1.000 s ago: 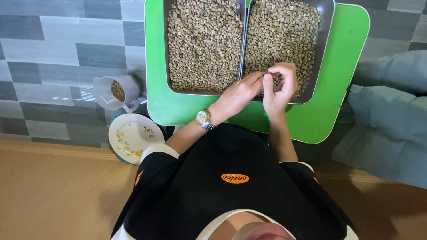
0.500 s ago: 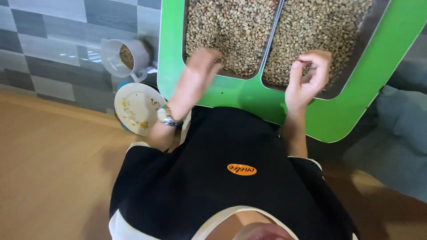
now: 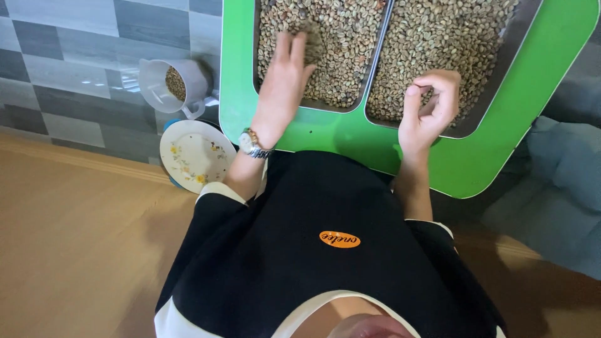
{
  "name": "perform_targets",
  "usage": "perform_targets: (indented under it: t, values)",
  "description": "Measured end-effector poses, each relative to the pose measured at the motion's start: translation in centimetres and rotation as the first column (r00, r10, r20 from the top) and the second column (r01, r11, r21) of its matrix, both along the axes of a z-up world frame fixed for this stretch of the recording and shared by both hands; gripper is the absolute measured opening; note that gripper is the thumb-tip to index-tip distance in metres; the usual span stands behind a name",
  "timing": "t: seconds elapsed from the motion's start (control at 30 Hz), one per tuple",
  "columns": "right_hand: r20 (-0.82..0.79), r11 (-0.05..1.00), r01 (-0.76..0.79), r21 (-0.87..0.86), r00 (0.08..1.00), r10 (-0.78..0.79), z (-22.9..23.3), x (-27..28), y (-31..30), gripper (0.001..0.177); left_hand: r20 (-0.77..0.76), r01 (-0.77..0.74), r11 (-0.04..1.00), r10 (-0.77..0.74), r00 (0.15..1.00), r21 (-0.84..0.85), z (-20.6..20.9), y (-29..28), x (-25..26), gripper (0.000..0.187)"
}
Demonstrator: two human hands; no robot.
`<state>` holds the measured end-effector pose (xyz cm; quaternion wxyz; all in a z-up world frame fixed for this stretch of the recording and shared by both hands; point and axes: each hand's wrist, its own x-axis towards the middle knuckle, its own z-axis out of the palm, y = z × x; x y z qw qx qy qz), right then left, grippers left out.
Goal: Manually sorting green coffee beans to remove defects by picking them out of trays.
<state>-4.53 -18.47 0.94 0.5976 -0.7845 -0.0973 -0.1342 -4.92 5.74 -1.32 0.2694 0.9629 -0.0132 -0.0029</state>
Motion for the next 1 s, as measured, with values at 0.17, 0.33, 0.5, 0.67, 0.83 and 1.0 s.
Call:
perform_targets:
  t: [0.17,0.33,0.5,0.67,0.83,1.0]
  values:
    - [0.008,1.000,-0.005,-0.002,1.000,0.005,-0.3,0.0,-0.2,0.011,-0.006,0.081,0.985,-0.083,0.997,-0.154,1.4,-1.8,1.3,0.045]
    - [-0.012,1.000,-0.005,0.014,1.000,0.005,0.0,-0.1,-0.1,0.014,0.025,0.136,0.946,-0.135,0.991,-0.296,4.8,-1.9,2.0,0.049]
    - [0.020,1.000,-0.006,-0.002,1.000,0.006,-0.4,0.1,-0.3,0.010,0.121,0.217,0.898,-0.184,0.975,-0.382,5.4,-1.4,2.2,0.050]
    - [0.008,1.000,-0.004,-0.004,1.000,0.004,-0.3,0.0,-0.3,0.011,0.136,0.188,0.923,-0.150,0.979,-0.334,5.3,-0.4,1.8,0.044]
    - [0.019,1.000,0.002,-0.023,1.000,-0.001,-0.4,0.0,-0.3,0.009,0.124,0.152,0.936,-0.118,0.985,-0.316,6.1,0.2,1.6,0.036]
    - [0.027,1.000,-0.001,-0.016,1.000,0.001,-0.8,0.1,-0.5,0.011,0.150,0.142,0.971,-0.113,0.982,-0.194,5.2,-0.2,2.1,0.026]
